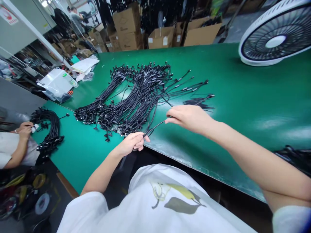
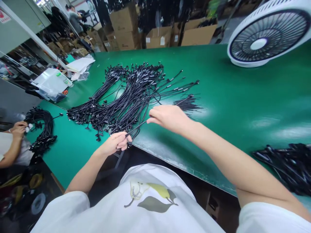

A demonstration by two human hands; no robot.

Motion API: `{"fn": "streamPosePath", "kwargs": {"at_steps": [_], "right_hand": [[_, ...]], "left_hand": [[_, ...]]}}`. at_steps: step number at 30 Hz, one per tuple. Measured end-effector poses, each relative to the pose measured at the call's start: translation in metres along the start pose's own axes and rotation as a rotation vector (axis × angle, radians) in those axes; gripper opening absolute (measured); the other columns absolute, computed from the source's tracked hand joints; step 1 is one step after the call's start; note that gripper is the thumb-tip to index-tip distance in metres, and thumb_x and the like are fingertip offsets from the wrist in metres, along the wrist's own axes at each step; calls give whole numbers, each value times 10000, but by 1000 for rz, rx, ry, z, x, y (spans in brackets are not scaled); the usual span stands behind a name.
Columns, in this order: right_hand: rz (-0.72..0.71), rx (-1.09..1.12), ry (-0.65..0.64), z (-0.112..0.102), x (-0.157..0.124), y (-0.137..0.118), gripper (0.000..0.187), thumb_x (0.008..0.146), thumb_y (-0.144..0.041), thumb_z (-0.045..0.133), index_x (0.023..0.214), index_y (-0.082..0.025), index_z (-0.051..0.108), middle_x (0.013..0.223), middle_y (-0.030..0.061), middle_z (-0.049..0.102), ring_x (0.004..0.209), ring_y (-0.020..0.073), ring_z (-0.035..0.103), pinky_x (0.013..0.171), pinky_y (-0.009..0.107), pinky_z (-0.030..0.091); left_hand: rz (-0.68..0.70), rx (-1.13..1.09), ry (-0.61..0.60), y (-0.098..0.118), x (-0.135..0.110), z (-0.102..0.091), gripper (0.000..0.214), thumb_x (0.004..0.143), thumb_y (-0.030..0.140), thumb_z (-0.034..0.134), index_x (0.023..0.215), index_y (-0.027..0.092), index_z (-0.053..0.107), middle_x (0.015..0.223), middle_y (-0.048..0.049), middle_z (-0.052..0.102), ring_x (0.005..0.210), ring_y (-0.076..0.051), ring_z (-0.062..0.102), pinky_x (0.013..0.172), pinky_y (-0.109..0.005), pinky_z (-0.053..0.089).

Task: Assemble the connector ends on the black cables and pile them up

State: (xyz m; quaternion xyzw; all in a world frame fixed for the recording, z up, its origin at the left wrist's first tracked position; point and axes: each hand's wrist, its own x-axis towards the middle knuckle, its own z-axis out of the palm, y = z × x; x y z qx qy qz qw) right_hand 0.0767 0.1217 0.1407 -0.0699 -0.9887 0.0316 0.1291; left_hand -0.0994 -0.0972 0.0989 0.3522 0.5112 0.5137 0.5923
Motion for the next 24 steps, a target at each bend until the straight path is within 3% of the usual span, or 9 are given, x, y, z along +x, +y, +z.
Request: {"fn": "streamPosePath", "kwargs": {"at_steps": [4,8,11,16,21,24], "right_hand": [[94,122,65,10,-29,38,392,976,-481,354,985,-210,636,915,59,686,807,200,623,629,293,403],[147,195,180,28,-53,51,432,970,-510,345,1034,-204,644,963,85,693,821,222,637,664,321,447],[103,109,236,40,-62,42,420,988,-416,324,1099,-167,644,867,99,670,723,220,603,627,329,426],[-8,-102,223,36,-62,13,376,981,-291,328,1063,-189,680,704,60,621,587,208,511,585,342,343],[58,-150,204,26,-63,19,344,970,-248,344,1064,-185,669,721,77,625,626,214,529,607,342,329],[37,-167,115,36,-62,17,302,919,-145,373,1008,-173,660,713,72,618,604,194,521,592,335,302]], "left_hand": [[-77,-292,-35,15,-5,-12,303,837,397,648,834,93,656,474,104,248,390,-23,185,402,-153,319],[22,-582,181,30,-10,-20,252,930,268,519,811,92,654,474,106,180,359,-18,164,367,-112,266],[178,-746,348,39,-4,-18,302,985,258,411,927,99,661,490,96,224,363,-12,228,432,-99,338],[134,-687,369,37,19,-9,260,963,147,411,1043,58,642,542,74,348,413,-17,331,518,-136,417],[104,-732,409,36,24,-11,208,937,147,457,1039,90,629,562,68,322,421,-31,294,362,-110,262],[144,-710,391,34,27,-10,190,946,188,464,1004,118,632,633,36,410,505,-33,407,443,-109,351]]}}
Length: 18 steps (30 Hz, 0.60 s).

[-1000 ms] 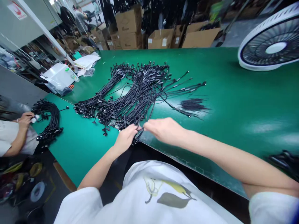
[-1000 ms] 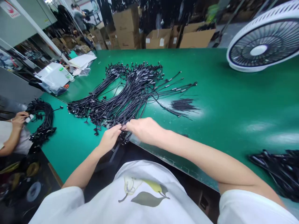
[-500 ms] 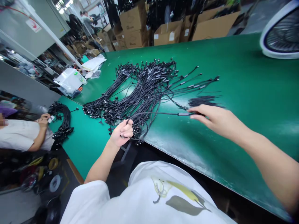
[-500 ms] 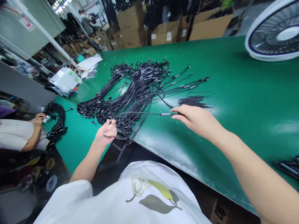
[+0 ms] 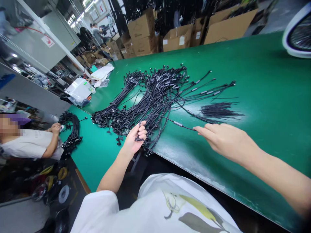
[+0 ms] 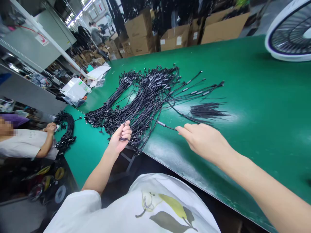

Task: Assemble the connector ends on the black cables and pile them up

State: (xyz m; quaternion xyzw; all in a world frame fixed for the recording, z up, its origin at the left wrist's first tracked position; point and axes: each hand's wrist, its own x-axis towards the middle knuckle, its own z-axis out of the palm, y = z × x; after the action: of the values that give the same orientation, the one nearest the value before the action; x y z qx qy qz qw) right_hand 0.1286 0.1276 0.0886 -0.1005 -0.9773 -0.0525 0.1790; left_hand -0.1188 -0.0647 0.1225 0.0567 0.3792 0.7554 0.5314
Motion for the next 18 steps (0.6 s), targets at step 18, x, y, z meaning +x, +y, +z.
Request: {"fn": "streamPosePath", "kwargs": {"at_steps": [18], "right_hand": [[767,1666,284,41,55,-85,393,882,-583,487,770,-209,532,666,-22,492,599,118,476,588,258,421]], "left_hand": [[-38,211,-97,-72,17,28,320,922,411,524,788,128,586,512,71,321,405,-35,249,414,-167,239]]}}
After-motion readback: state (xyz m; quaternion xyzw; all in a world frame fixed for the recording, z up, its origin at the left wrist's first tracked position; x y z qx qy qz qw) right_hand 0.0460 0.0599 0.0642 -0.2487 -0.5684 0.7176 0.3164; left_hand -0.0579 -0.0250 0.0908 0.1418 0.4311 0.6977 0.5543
